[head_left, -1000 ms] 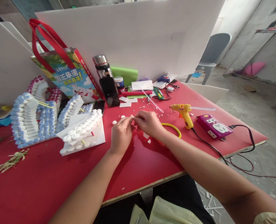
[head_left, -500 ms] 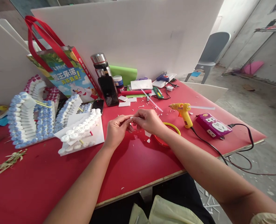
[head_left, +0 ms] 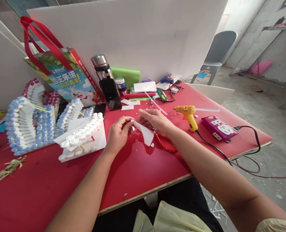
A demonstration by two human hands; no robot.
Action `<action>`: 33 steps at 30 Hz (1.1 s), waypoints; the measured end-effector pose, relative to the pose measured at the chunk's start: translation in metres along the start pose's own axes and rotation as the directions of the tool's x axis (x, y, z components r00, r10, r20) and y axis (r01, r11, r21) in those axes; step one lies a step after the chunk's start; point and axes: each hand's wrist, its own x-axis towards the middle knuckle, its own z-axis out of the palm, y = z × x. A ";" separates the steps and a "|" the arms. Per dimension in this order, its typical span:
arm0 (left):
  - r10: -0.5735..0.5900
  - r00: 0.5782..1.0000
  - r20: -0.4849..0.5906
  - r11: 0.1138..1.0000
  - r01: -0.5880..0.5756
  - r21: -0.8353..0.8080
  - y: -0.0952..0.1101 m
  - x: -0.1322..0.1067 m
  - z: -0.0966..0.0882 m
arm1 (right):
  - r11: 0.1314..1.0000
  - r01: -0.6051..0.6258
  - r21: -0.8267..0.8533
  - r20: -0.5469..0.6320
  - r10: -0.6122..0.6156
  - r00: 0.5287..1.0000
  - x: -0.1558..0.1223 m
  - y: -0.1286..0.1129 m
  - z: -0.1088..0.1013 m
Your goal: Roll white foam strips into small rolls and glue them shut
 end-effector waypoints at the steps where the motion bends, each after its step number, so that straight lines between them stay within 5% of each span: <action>1: 0.017 1.000 0.008 0.999 -0.017 0.035 0.001 0.000 -0.001 | 0.993 -0.076 0.094 0.030 0.074 0.997 0.001 -0.001 -0.001; 7: 0.156 0.988 -0.012 0.966 -0.150 0.208 0.004 -0.001 -0.001 | 0.892 -0.275 0.358 0.265 0.185 0.946 -0.003 -0.001 0.001; 15: 0.059 0.998 -0.028 0.992 -0.055 0.116 0.006 -0.003 0.001 | 0.923 -0.203 0.328 0.219 0.134 0.966 -0.001 0.003 0.001; 24: -0.060 0.993 -0.099 0.995 0.051 -0.090 0.001 -0.001 0.003 | 0.995 0.080 -0.067 0.045 -0.077 0.996 0.000 0.007 0.004; 33: -0.084 0.984 -0.156 0.991 0.066 -0.117 0.003 -0.002 0.010 | 0.791 0.276 -0.546 -0.149 -0.416 0.897 -0.008 0.010 0.015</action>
